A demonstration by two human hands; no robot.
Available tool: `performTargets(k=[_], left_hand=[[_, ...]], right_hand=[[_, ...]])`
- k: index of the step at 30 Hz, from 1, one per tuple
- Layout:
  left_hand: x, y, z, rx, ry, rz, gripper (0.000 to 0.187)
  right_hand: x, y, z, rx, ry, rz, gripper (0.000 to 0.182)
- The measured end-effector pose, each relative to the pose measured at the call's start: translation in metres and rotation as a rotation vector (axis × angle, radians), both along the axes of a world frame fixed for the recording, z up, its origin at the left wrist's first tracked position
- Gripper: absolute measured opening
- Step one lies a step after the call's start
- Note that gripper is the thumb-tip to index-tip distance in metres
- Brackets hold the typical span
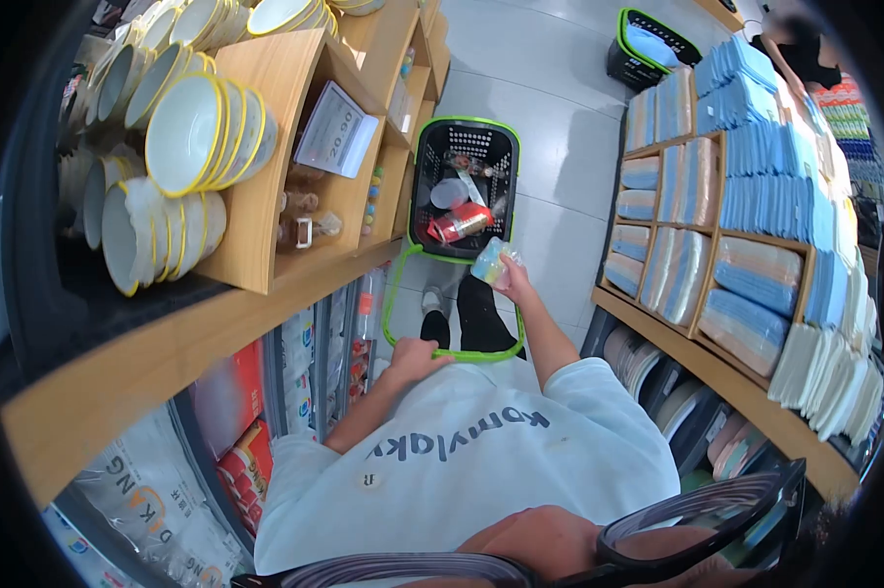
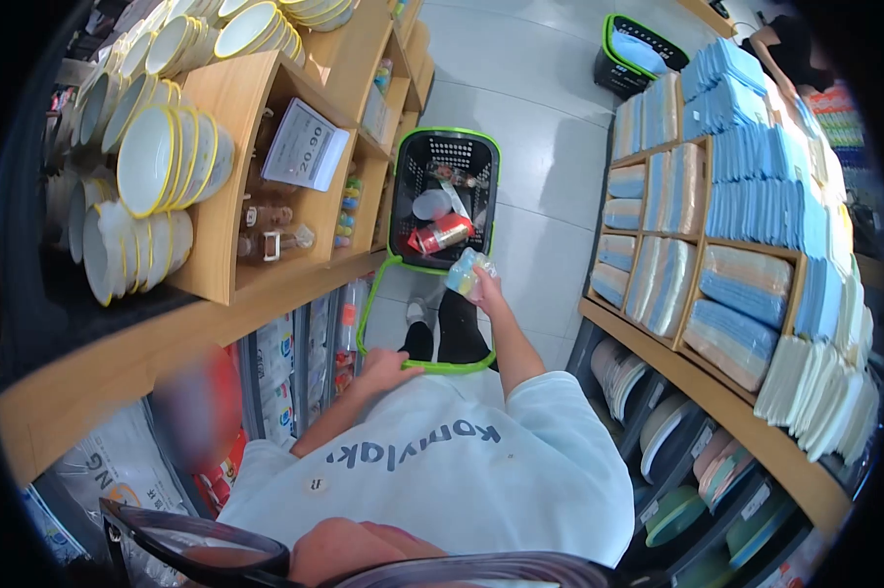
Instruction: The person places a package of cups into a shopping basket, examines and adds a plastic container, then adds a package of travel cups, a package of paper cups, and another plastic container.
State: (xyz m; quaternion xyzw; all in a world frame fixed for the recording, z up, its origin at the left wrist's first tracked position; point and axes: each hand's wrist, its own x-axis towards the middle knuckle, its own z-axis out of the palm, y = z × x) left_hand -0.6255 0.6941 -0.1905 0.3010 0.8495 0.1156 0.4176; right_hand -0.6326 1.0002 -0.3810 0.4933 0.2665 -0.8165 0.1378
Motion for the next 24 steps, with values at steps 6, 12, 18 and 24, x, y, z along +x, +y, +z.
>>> performTargets(k=[6, 12, 18, 24], left_hand=[[-0.014, 0.038, 0.035, -0.065, -0.035, 0.05, 0.06], [-0.014, 0.063, 0.031, -0.081, -0.055, 0.213, 0.058], [-0.003, 0.071, 0.019, -0.024, 0.025, 0.275, 0.055], [0.016, 0.063, 0.001, 0.087, 0.06, 0.277, 0.053]], right_hand=[[-0.014, 0.003, -0.186, 0.361, -0.252, 0.18, 0.064], [-0.083, 0.02, -0.162, 0.269, -0.548, 0.221, 0.079], [-0.135, 0.019, -0.224, 0.34, -0.629, 0.284, 0.104], [-0.141, 0.016, -0.257, 0.355, -0.472, 0.335, 0.081]])
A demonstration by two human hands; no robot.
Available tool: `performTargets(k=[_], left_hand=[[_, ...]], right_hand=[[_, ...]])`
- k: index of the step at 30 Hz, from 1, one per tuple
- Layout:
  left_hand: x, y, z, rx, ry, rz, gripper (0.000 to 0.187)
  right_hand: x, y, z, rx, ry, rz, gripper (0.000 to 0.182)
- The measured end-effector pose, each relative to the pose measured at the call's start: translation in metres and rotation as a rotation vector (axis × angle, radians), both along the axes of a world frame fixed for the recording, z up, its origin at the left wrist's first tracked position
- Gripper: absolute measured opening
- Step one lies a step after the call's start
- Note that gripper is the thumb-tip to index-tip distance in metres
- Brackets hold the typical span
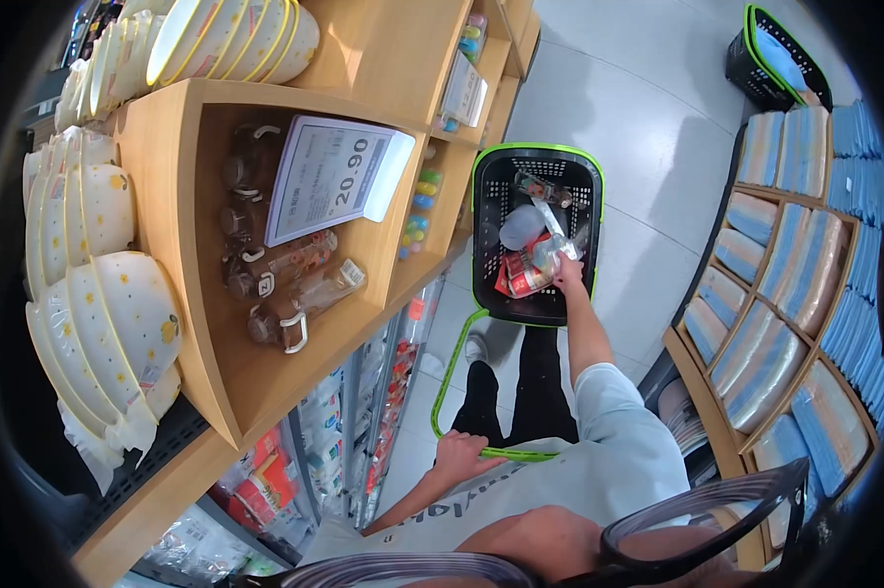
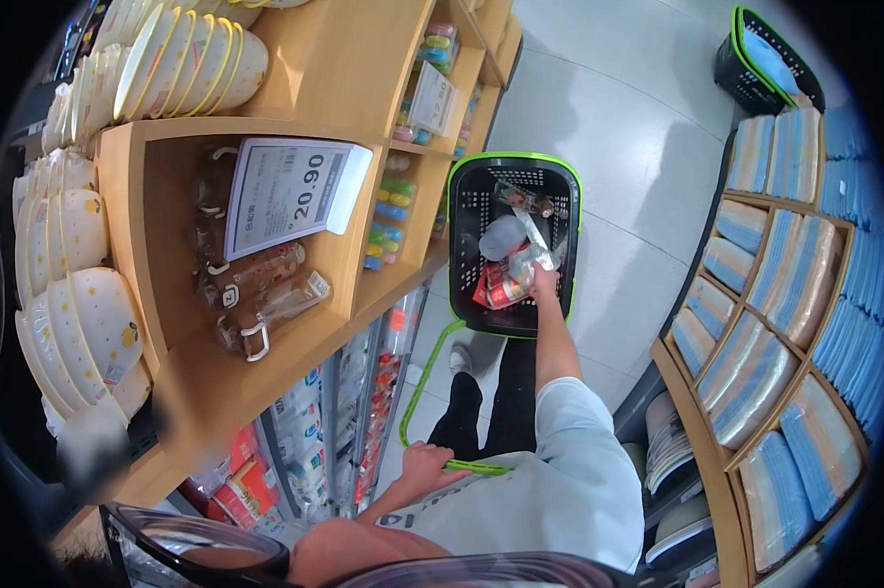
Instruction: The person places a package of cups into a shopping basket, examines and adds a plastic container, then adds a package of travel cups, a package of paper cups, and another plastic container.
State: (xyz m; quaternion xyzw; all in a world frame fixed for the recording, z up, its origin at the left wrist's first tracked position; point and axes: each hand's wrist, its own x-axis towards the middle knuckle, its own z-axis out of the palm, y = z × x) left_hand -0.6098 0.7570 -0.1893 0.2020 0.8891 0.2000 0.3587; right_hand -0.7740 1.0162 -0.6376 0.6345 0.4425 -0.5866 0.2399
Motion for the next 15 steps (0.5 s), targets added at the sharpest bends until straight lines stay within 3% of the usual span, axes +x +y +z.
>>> performTargets(k=[2, 3, 5, 6, 10, 12, 14, 15], left_hand=[[0.0, -0.001, 0.001, 0.009, 0.028, -0.032, 0.054], [0.002, -0.002, 0.001, 0.013, 0.049, -0.026, 0.054], [0.008, -0.003, 0.003, 0.03, 0.082, -0.024, 0.054], [0.012, -0.003, 0.004, 0.035, 0.099, -0.025, 0.055], [0.037, -0.008, 0.003, 0.044, 0.155, -0.055, 0.058], [0.048, -0.017, 0.001, -0.029, 0.085, -0.116, 0.064], [0.052, -0.026, -0.002, -0.145, -0.242, -0.183, 0.07], [0.052, -0.031, -0.001, -0.148, -0.278, -0.209, 0.073]], right_hand=[[0.035, -0.003, -0.091, 0.137, 0.059, 0.2, 0.058], [0.04, -0.003, -0.084, 0.14, 0.06, 0.189, 0.058], [0.044, 0.001, -0.035, 0.017, 0.192, 0.322, 0.034], [0.041, -0.001, 0.007, 0.079, 0.176, 0.39, 0.023], [0.078, -0.02, 0.077, 0.088, 0.286, 0.621, 0.024], [0.122, -0.036, 0.076, 0.304, 0.431, 0.896, 0.03], [0.165, -0.058, 0.105, 0.364, 0.466, 1.016, 0.034], [0.182, -0.068, 0.123, 0.265, 0.458, 1.11, 0.037]])
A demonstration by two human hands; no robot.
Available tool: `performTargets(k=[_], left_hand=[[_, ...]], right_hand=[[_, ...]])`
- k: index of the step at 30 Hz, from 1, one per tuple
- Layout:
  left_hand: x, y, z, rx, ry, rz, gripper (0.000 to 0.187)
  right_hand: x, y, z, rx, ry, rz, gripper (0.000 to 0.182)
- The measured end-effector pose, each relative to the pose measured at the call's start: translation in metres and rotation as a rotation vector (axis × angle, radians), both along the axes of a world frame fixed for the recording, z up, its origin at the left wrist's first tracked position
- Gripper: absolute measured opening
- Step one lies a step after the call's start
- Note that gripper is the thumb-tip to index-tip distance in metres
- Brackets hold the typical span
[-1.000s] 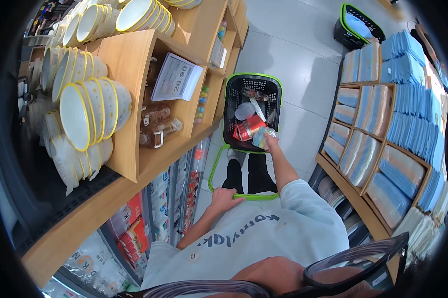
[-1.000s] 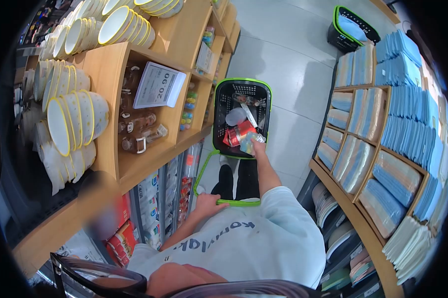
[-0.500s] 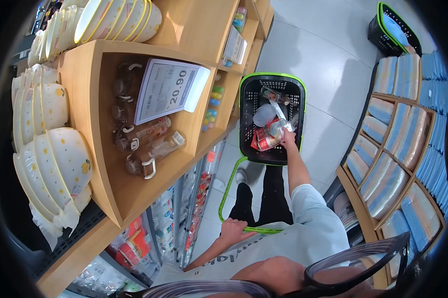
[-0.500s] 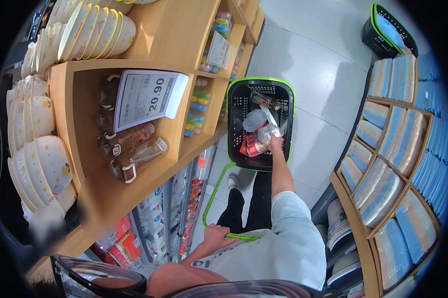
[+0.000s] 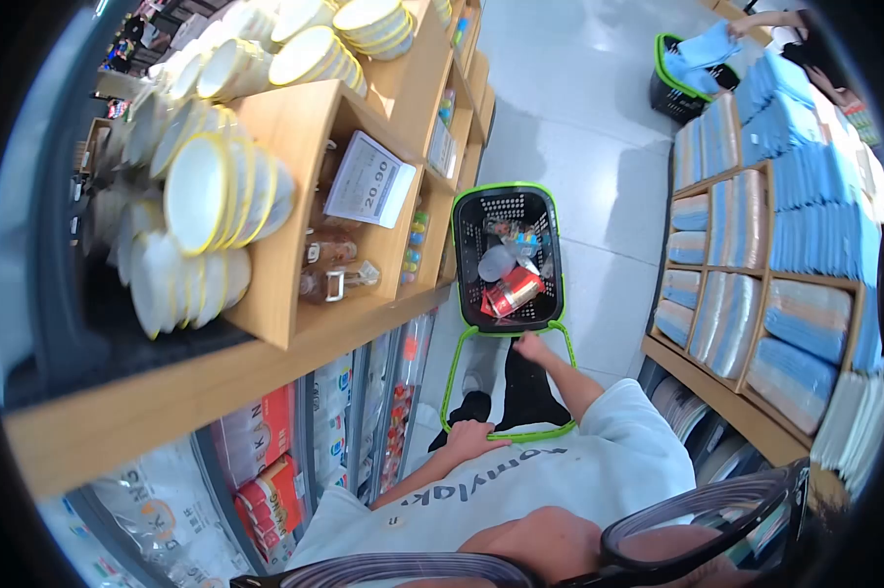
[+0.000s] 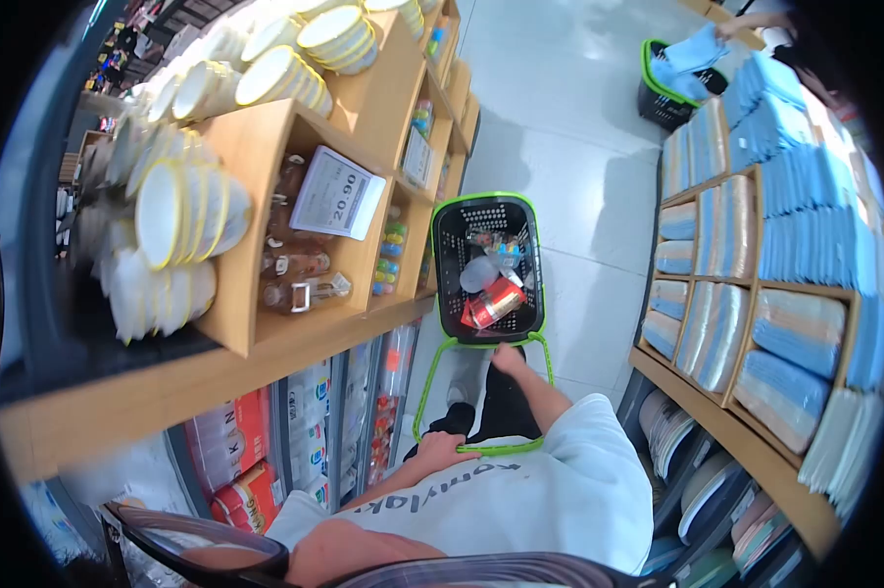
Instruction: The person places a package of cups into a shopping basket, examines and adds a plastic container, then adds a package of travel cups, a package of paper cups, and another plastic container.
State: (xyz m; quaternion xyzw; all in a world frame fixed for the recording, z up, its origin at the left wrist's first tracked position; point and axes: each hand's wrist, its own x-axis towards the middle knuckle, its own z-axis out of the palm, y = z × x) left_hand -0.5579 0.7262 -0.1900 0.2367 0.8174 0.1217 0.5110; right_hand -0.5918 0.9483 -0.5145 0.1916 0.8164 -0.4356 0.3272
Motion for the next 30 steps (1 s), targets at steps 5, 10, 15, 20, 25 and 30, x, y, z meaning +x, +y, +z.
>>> performTargets(k=[5, 10, 15, 20, 25, 30], left_hand=[[0.031, -0.044, -0.019, 0.08, 0.065, 0.009, 0.073], [0.072, -0.124, -0.057, 0.103, 0.092, -0.046, 0.078], [0.115, -0.187, -0.07, -0.004, 0.069, -0.118, 0.077], [0.15, -0.241, -0.064, 0.101, 0.194, -0.161, 0.075], [0.213, -0.281, -0.039, 0.053, 0.232, -0.219, 0.076], [0.27, -0.3, -0.04, 0.068, 0.193, -0.088, 0.074]], right_hand=[[0.094, -0.049, 0.11, -0.05, 0.001, 0.295, 0.038], [0.179, -0.104, 0.201, 0.106, 0.032, 0.328, 0.052], [0.266, -0.182, 0.274, 0.208, 0.174, 0.26, 0.052], [0.314, -0.233, 0.276, 0.257, 0.199, 0.355, 0.04], [0.373, -0.252, 0.269, 0.19, 0.125, 0.482, 0.033], [0.423, -0.264, 0.293, 0.072, 0.096, 0.544, 0.04]])
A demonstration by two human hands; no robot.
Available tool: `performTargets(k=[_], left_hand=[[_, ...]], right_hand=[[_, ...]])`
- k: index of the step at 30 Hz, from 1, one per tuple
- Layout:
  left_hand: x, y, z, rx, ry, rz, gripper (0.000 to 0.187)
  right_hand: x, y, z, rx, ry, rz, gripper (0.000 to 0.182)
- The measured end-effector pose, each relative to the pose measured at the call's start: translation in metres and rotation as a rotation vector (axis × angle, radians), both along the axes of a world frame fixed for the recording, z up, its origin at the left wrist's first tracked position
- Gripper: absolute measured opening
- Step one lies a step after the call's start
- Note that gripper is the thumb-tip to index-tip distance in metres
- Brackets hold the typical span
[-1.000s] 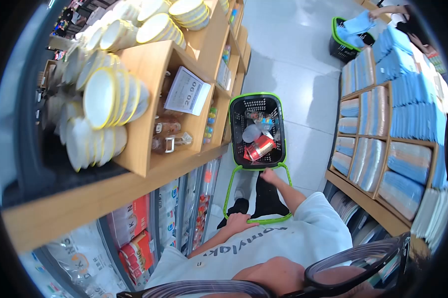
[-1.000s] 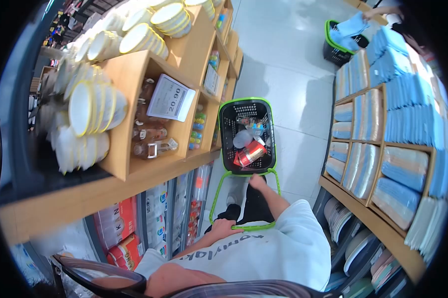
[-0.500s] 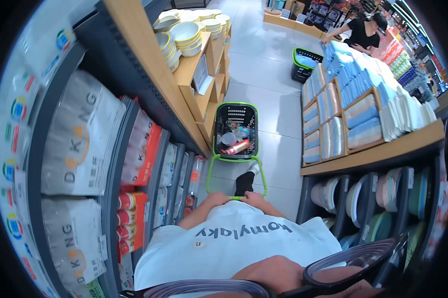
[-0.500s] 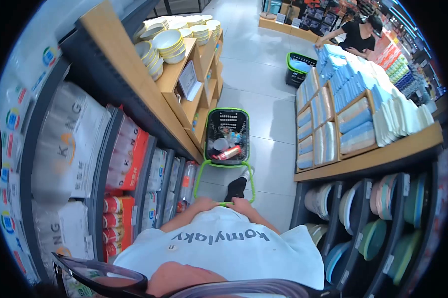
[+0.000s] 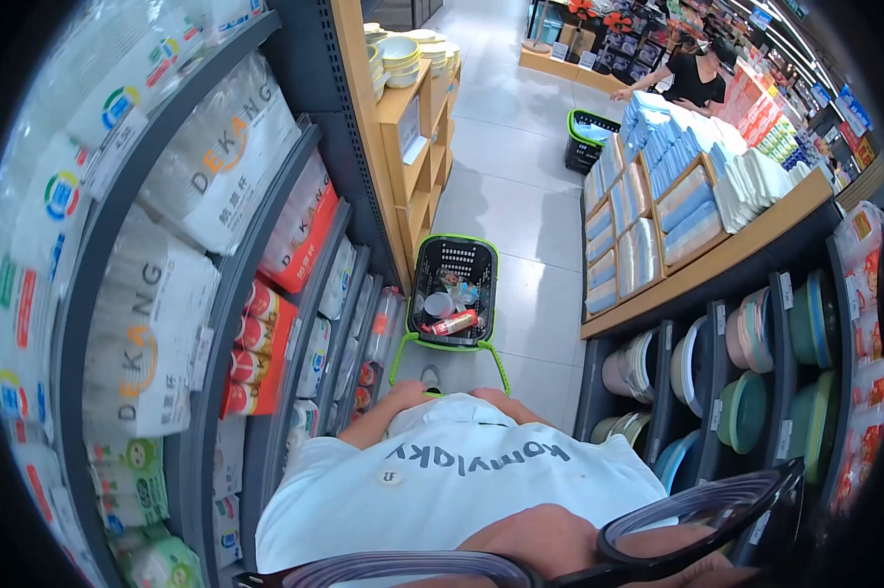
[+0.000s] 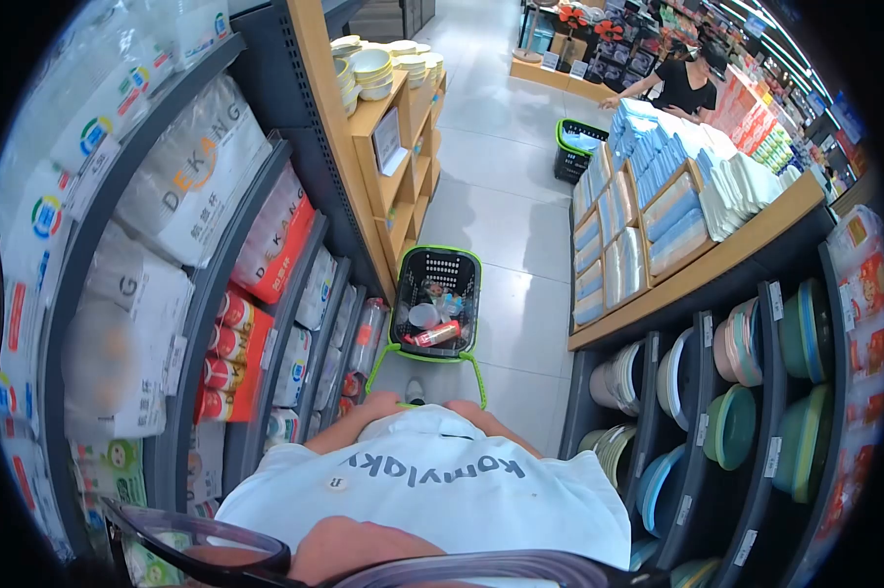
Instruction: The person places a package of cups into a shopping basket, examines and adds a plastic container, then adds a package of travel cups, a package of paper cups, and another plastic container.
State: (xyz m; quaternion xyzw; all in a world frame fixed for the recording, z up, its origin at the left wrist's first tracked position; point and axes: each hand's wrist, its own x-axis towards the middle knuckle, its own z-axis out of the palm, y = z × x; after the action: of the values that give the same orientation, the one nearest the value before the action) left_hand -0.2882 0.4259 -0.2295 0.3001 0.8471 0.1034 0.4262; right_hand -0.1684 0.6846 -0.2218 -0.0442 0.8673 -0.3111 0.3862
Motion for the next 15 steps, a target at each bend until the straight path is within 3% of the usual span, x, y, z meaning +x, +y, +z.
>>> performTargets(k=[3, 8, 10, 15], left_hand=[[0.041, -0.003, 0.028, -0.048, -0.032, 0.004, 0.075], [0.129, -0.016, -0.013, -0.098, 0.006, -0.07, 0.076], [0.162, -0.014, -0.003, -0.107, 0.025, -0.111, 0.074], [0.205, -0.022, 0.002, -0.074, 0.013, -0.102, 0.068]], right_hand=[[0.034, -0.008, 0.004, 0.081, 0.024, 0.063, 0.038], [0.123, -0.025, -0.032, 0.068, 0.055, 0.029, 0.035], [0.17, -0.029, -0.055, 0.048, 0.085, -0.077, 0.036], [0.216, -0.037, -0.022, 0.111, 0.145, -0.157, 0.038]])
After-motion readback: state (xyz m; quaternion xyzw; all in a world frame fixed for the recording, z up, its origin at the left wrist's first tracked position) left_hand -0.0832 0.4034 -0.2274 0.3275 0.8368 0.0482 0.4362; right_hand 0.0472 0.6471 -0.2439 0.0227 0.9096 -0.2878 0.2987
